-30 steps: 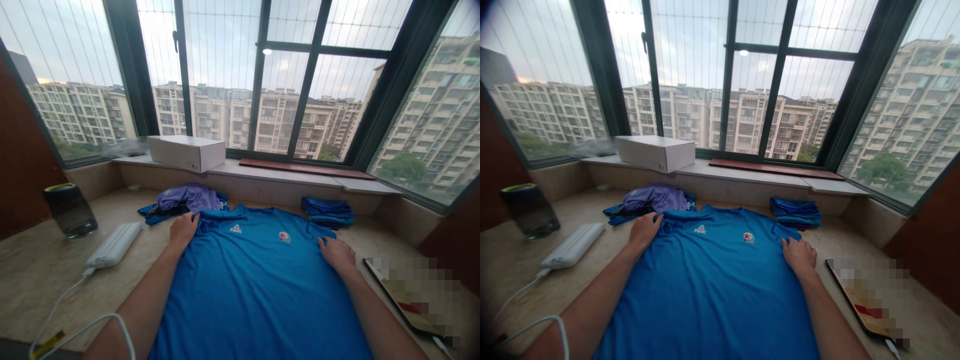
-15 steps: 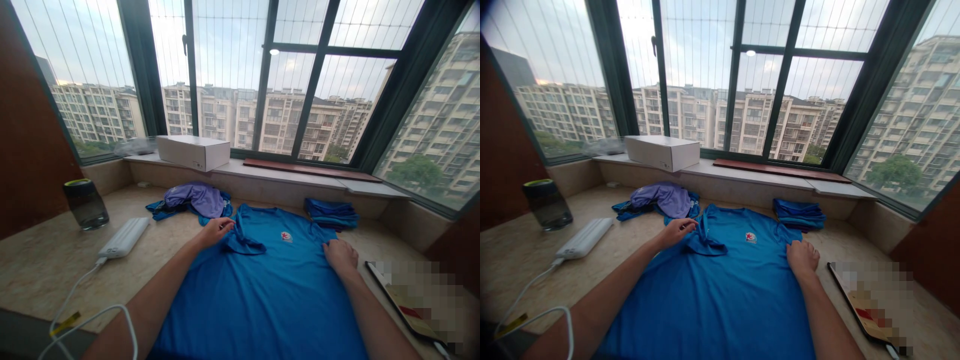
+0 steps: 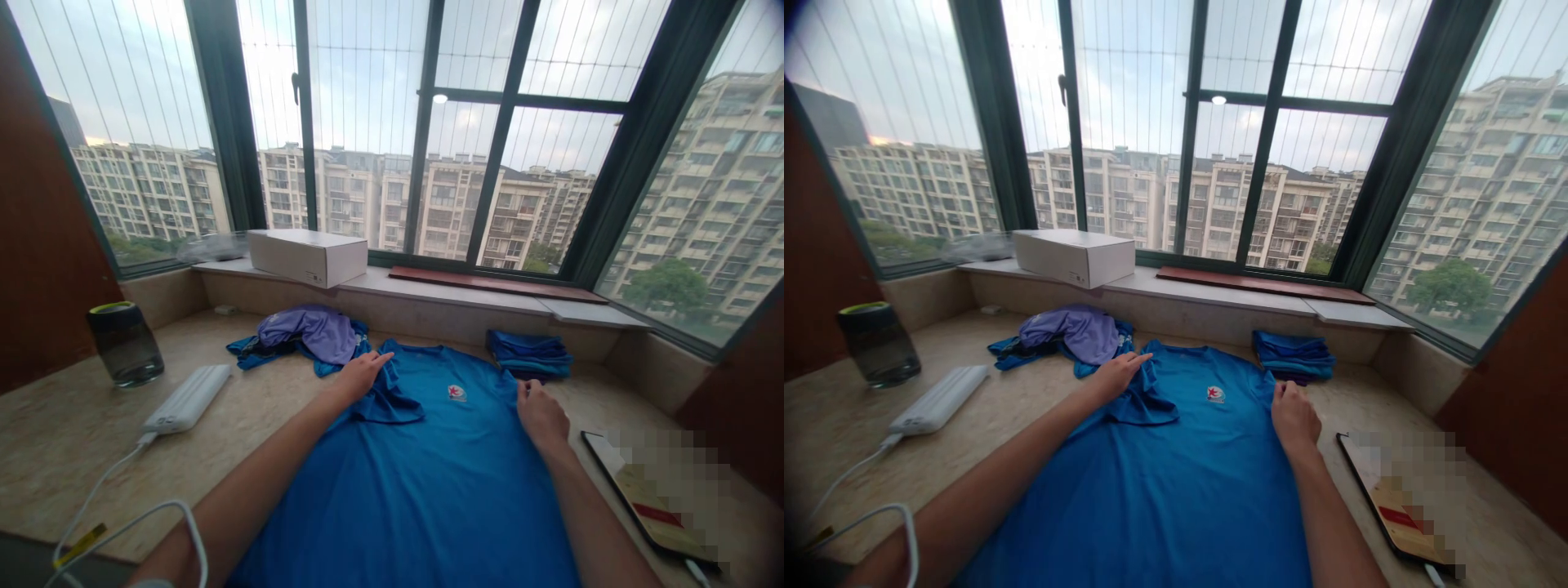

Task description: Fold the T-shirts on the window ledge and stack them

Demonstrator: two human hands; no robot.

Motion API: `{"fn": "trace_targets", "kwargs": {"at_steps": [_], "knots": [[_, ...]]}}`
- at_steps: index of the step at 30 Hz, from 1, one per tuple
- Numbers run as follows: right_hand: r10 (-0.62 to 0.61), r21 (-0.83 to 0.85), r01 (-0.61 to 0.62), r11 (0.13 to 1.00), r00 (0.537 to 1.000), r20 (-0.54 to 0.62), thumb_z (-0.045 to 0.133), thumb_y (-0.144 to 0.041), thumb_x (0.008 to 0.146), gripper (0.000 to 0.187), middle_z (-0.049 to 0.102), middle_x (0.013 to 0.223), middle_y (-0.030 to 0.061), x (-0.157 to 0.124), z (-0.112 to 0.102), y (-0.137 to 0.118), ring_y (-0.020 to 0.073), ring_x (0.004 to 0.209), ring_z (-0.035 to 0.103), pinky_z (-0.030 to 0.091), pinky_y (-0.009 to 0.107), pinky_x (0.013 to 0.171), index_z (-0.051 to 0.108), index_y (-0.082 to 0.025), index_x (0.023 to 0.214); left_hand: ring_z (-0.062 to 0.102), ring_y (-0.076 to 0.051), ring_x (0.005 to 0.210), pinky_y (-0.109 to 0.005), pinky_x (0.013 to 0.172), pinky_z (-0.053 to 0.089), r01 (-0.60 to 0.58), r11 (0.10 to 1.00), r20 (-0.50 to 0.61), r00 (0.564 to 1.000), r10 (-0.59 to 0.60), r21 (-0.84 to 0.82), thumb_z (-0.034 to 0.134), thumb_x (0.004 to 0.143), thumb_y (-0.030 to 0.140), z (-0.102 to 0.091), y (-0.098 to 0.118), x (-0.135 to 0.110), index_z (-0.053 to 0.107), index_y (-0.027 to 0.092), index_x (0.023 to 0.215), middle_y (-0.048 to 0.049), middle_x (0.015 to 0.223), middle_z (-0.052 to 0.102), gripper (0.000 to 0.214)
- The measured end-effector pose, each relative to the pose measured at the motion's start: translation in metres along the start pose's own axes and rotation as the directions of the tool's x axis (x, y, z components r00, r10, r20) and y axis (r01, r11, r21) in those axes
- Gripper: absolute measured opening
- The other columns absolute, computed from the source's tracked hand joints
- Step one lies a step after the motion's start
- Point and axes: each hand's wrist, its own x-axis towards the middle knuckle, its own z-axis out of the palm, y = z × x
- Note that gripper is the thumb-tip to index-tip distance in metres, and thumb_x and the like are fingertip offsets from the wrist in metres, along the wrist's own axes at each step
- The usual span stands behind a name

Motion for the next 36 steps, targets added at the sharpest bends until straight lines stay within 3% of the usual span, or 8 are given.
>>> {"fn": "trace_targets", "kwargs": {"at_steps": [4, 11, 15, 22, 25, 28, 33, 36], "knots": [[0.053, -0.09, -0.047, 0.995, 0.996, 0.071, 0.036, -0.036, 0.104, 0.041, 0.069, 0.124, 0.0191, 0.003, -0.006, 0.01, 0.0337, 0.113, 0.068, 0.052, 0.042, 0.086, 0.07, -0.018, 0.115, 0.062, -0.027, 0.125, -0.034, 0.1, 0.05, -0.049, 0.998, 0.153, 0.987, 0.055, -0.04, 0.056, 0.087, 0.008, -0.013, -0.009, 0.04, 0.068, 0.024, 0.127, -0.0107, 0.15, 0.055, 0.045], [0.085, -0.091, -0.072, 0.993, 0.986, 0.142, 0.06, -0.039, 0.094, 0.031, 0.073, 0.118, 0.0188, 0.008, -0.003, 0.021, 0.0342, 0.107, 0.071, 0.053, 0.041, 0.082, 0.073, -0.019, 0.112, 0.072, -0.021, 0.095, -0.023, 0.082, 0.051, -0.046, 0.997, 0.33, 0.942, 0.065, -0.066, 0.063, 0.087, 0.028, -0.017, -0.023, 0.071, 0.074, 0.019, 0.115, -0.0064, 0.104, 0.078, 0.032], [0.067, -0.073, -0.059, 0.996, 0.991, 0.117, 0.057, -0.033, 0.095, 0.025, 0.072, 0.119, 0.0177, 0.009, -0.004, 0.018, 0.0336, 0.112, 0.069, 0.052, 0.041, 0.086, 0.074, -0.019, 0.107, 0.072, -0.02, 0.083, -0.022, 0.072, 0.05, 0.011, 1.0, 0.352, 0.936, -0.004, -0.019, 0.062, 0.082, 0.027, -0.015, -0.032, 0.084, 0.076, 0.018, 0.088, -0.0033, 0.086, 0.078, 0.017], [0.081, 0.132, -0.086, 0.988, 0.996, 0.043, 0.04, -0.037, 0.101, 0.04, 0.073, 0.106, 0.0214, 0.013, -0.006, 0.018, 0.0349, 0.1, 0.071, 0.051, 0.046, 0.086, 0.061, -0.013, 0.126, 0.072, -0.025, 0.087, -0.028, 0.076, 0.052, 0.085, 0.992, 0.275, 0.955, -0.108, 0.096, 0.054, 0.088, 0.025, -0.026, -0.054, 0.094, 0.077, 0.016, 0.09, -0.0104, 0.091, 0.077, 0.025], [0.112, 0.504, -0.097, 0.858, 0.994, -0.001, 0.046, -0.038, 0.098, 0.038, 0.073, 0.104, 0.0203, 0.017, -0.005, 0.017, 0.0359, 0.105, 0.069, 0.05, 0.048, 0.091, 0.063, -0.015, 0.123, 0.07, -0.025, 0.105, -0.029, 0.09, 0.051, 0.01, 0.994, 0.281, 0.959, -0.039, 0.105, 0.05, 0.092, 0.022, -0.025, -0.052, 0.094, 0.077, 0.018, 0.107, -0.0122, 0.113, 0.075, 0.03], [0.099, 0.682, -0.084, 0.727, 0.995, 0.017, 0.041, -0.041, 0.099, 0.04, 0.075, 0.109, 0.0159, 0.02, -0.002, 0.013, 0.0285, 0.103, 0.07, 0.054, 0.038, 0.087, 0.066, -0.018, 0.121, 0.064, -0.025, 0.12, -0.03, 0.101, 0.047, -0.062, 0.992, 0.303, 0.953, 0.025, 0.112, 0.054, 0.088, 0.013, -0.017, -0.042, 0.094, 0.072, 0.023, 0.123, -0.0109, 0.136, 0.065, 0.04], [-0.004, 0.839, -0.137, 0.526, 0.986, 0.164, 0.038, -0.045, 0.102, 0.048, 0.07, 0.129, 0.0134, 0.02, 0.0, 0.007, 0.0222, 0.098, 0.075, 0.058, 0.028, 0.071, 0.063, -0.017, 0.132, 0.07, -0.025, 0.108, -0.027, 0.093, 0.052, -0.083, 0.989, 0.363, 0.931, 0.033, 0.123, 0.067, 0.075, 0.01, -0.007, -0.03, 0.095, 0.075, 0.025, 0.115, -0.0072, 0.115, 0.076, 0.043], [-0.063, 0.672, -0.042, 0.739, 0.989, 0.132, 0.038, -0.045, 0.103, 0.051, 0.067, 0.135, 0.0125, 0.02, 0.001, 0.01, 0.0231, 0.113, 0.07, 0.058, 0.029, 0.082, 0.058, -0.018, 0.141, 0.072, -0.024, 0.1, -0.026, 0.088, 0.053, -0.052, 0.991, 0.343, 0.939, 0.007, 0.122, 0.07, 0.073, 0.011, -0.008, -0.031, 0.095, 0.077, 0.025, 0.1, -0.0061, 0.104, 0.078, 0.031]]}}
